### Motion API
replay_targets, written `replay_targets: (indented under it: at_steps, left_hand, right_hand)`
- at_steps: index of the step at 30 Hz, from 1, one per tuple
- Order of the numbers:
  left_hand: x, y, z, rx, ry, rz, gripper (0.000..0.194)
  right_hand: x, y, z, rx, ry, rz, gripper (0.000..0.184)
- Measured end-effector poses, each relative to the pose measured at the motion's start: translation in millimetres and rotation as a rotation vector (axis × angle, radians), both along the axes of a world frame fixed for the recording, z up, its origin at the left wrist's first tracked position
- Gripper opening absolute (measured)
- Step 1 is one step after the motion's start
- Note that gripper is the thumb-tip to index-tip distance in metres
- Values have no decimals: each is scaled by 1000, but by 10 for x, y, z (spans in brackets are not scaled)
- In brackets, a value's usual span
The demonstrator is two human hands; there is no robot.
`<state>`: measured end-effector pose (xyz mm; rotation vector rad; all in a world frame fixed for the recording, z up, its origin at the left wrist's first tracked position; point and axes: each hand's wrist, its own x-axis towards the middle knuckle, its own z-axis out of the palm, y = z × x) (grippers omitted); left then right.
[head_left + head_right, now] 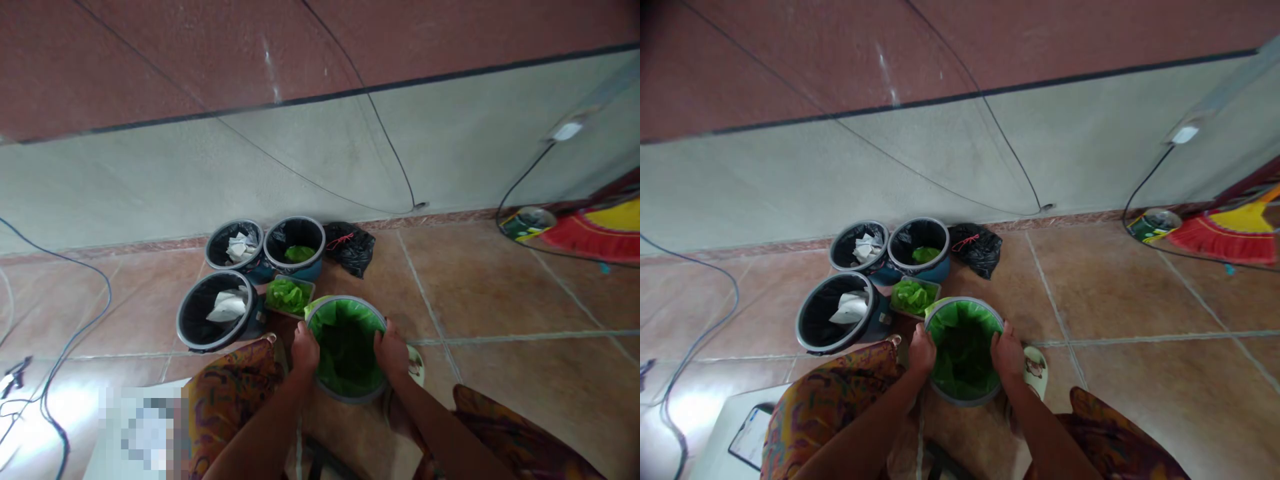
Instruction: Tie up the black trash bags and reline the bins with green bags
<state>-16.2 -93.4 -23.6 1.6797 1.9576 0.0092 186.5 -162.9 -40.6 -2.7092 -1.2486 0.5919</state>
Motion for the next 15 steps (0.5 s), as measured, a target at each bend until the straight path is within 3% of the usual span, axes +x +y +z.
replay_targets:
  at_steps: [3,6,10,15]
  left_hand:
    - [-45,4,42,-42,-52,-22,22]
    - [-86,12,76,-70,-100,-44,24]
    - [-88,19,77,-84,-82,-28,27]
    - [-80,52,63,-124,-91,-28,29]
  right_hand:
    - [-67,-95,85,38,-22,-62,51]
    - [-259,-309,116,50,-65,-215,57]
    - [-605,-576,51,103,45,-369,60]
    - [-779,-615,15,166,140,-483,62]
